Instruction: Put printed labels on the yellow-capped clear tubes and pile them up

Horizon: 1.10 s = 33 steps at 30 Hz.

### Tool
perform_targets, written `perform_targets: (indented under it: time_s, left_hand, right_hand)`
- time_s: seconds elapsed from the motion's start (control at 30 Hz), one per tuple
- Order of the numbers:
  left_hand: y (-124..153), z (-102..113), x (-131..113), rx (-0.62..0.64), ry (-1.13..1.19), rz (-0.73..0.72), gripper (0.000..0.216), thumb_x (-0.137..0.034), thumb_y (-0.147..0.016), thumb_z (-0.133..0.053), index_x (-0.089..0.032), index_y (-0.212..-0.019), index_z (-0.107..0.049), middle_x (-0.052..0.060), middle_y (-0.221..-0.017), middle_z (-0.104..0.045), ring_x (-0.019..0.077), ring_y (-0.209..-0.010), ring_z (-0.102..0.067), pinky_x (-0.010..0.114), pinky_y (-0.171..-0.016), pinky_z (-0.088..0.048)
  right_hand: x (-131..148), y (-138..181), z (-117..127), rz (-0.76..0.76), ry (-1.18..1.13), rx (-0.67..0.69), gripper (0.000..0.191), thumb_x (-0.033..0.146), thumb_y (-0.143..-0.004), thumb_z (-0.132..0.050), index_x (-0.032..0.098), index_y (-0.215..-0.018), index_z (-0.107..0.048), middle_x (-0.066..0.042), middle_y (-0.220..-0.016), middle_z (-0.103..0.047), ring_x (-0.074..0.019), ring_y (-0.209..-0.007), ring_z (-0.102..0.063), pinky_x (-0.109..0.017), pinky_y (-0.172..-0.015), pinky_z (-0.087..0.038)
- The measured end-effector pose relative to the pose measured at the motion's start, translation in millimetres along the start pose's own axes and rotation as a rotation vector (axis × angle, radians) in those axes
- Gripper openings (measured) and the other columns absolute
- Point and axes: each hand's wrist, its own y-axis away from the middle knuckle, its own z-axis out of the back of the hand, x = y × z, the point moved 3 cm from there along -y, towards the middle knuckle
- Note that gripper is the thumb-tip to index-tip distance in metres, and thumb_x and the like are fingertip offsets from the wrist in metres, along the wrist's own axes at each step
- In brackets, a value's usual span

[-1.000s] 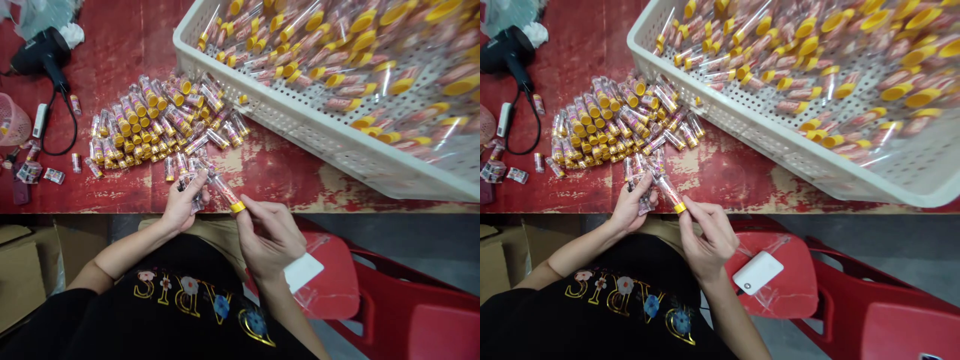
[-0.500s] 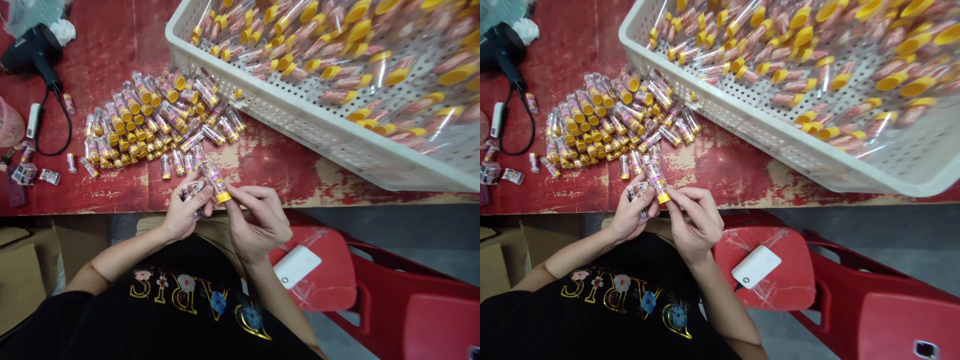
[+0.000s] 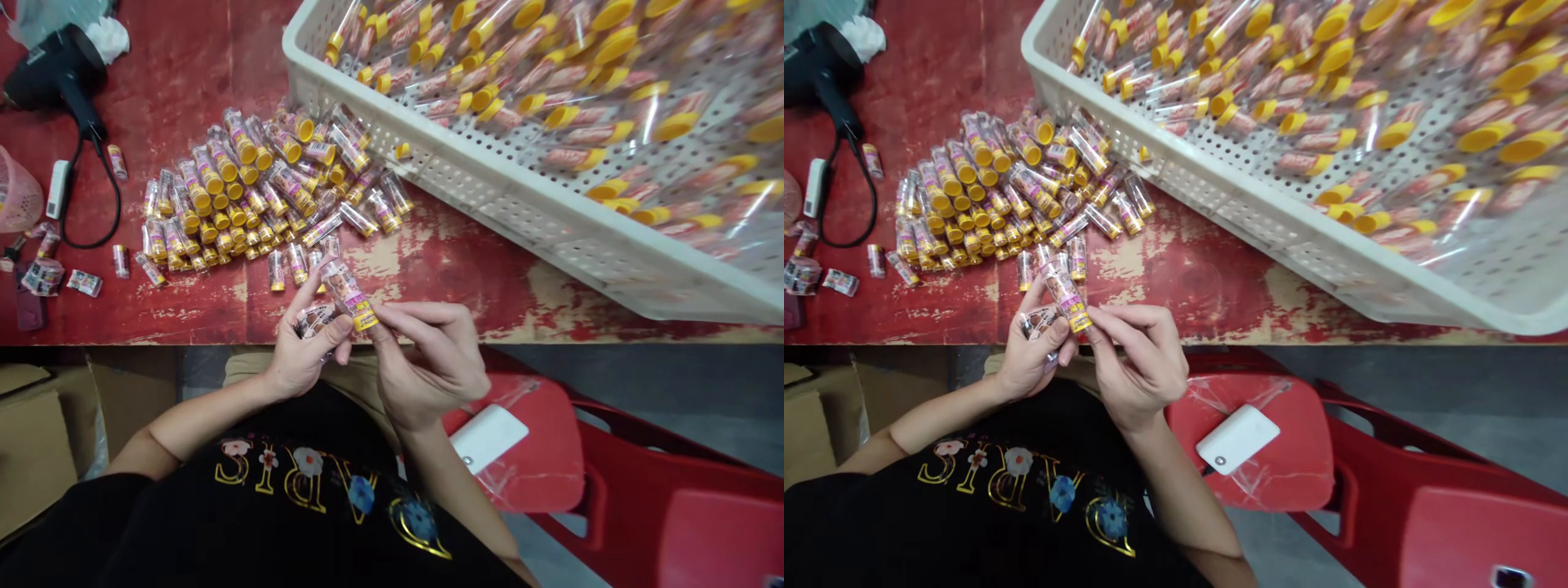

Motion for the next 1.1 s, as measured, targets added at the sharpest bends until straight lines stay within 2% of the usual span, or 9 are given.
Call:
perform_targets:
  time_s: [0.33,0.5,0.6,0.67,0.8,0.87,0.9,1.0,1.1]
  left_hand:
    - [-1.0,13.8,5.2,-0.140,0.038,0.084,0.084,-0.034,-0.075,-0.083,-0.028,-0.150,-0.045,-0.009,-0.062,-0.054,0.0053,-0.044,-0.049,0.020,-0.049,-0.040]
    - [4.3,43.5,9.2,-0.381,0.119,0.176,0.066,-0.036,-0.076,-0.081,-0.020,-0.135,-0.057,-0.001,-0.079,-0.068,0.0043,-0.049,-0.052,0.018,-0.048,-0.039]
    - [8.3,55.2,5.7,-0.448,0.240,0.244,0.053,-0.031,-0.076,-0.080,-0.015,-0.122,-0.060,0.004,-0.089,-0.072,0.0051,-0.054,-0.055,0.018,-0.051,-0.043]
    - [9.0,59.3,0.4,-0.473,0.271,0.235,0.049,-0.022,-0.074,-0.080,-0.014,-0.119,-0.060,0.006,-0.090,-0.074,0.0073,-0.060,-0.060,0.019,-0.056,-0.048]
    - [2.2,60.3,-8.8,-0.472,0.194,0.170,0.045,-0.015,-0.074,-0.080,-0.013,-0.116,-0.063,0.008,-0.096,-0.076,0.0114,-0.072,-0.069,0.022,-0.067,-0.057]
    - [-5.4,55.1,-10.0,-0.420,0.169,0.162,0.043,-0.016,-0.074,-0.081,-0.013,-0.114,-0.065,0.008,-0.096,-0.077,0.0128,-0.075,-0.071,0.022,-0.068,-0.058]
    - [-9.7,50.9,-10.1,-0.391,0.163,0.165,0.041,-0.017,-0.075,-0.081,-0.013,-0.112,-0.066,0.008,-0.095,-0.077,0.0133,-0.075,-0.072,0.022,-0.067,-0.059]
    - [-21.6,33.8,-10.1,-0.316,0.168,0.201,0.030,-0.024,-0.078,-0.080,-0.012,-0.103,-0.068,0.008,-0.090,-0.076,0.0149,-0.075,-0.073,0.023,-0.066,-0.060]
    - [-29.8,17.6,-12.4,-0.261,0.185,0.222,0.024,-0.030,-0.081,-0.078,-0.013,-0.095,-0.067,0.008,-0.093,-0.076,0.0161,-0.078,-0.074,0.025,-0.065,-0.061]
  right_hand:
    - [-16.2,10.9,-15.0,-0.073,-0.043,0.043,0.025,0.011,-0.080,-0.075,0.028,-0.097,-0.078,-0.001,-0.083,-0.071,-0.0148,-0.075,-0.068,-0.030,-0.064,-0.057]
    - [-48.1,18.6,-57.6,-0.144,-0.076,0.072,0.013,0.018,-0.084,-0.071,0.023,-0.094,-0.077,-0.003,-0.082,-0.068,-0.0154,-0.077,-0.066,-0.031,-0.067,-0.056]
    - [-52.5,20.9,-86.6,-0.055,0.037,0.166,0.011,0.021,-0.087,-0.067,0.022,-0.091,-0.077,-0.005,-0.083,-0.068,-0.0176,-0.083,-0.063,-0.035,-0.076,-0.055]
    - [-49.7,13.3,-91.2,0.013,0.081,0.276,0.017,0.019,-0.088,-0.064,0.021,-0.100,-0.076,-0.006,-0.091,-0.069,-0.0190,-0.091,-0.064,-0.038,-0.083,-0.055]
    - [-69.5,-57.2,-48.5,0.082,0.113,0.239,0.033,0.015,-0.090,-0.057,0.018,-0.121,-0.068,-0.008,-0.110,-0.070,-0.0188,-0.104,-0.065,-0.040,-0.090,-0.053]
    - [-103.4,-118.1,-22.0,0.052,0.320,0.189,0.027,0.018,-0.091,-0.054,0.015,-0.110,-0.072,-0.008,-0.108,-0.070,-0.0199,-0.107,-0.064,-0.043,-0.093,-0.048]
    - [-125.2,-149.1,-15.2,0.028,0.440,0.244,0.025,0.021,-0.091,-0.054,0.011,-0.101,-0.075,-0.008,-0.101,-0.070,-0.0194,-0.104,-0.065,-0.042,-0.090,-0.046]
    - [-190.4,-222.7,-18.0,-0.026,0.501,0.366,0.022,0.026,-0.078,-0.072,0.008,-0.067,-0.071,0.000,-0.066,-0.062,-0.0153,-0.080,-0.066,-0.042,-0.083,-0.049]
    - [-223.2,-246.3,-38.8,0.056,0.379,0.512,0.039,0.031,-0.070,-0.083,0.014,-0.049,-0.054,0.007,-0.053,-0.048,-0.0070,-0.059,-0.056,-0.032,-0.072,-0.053]
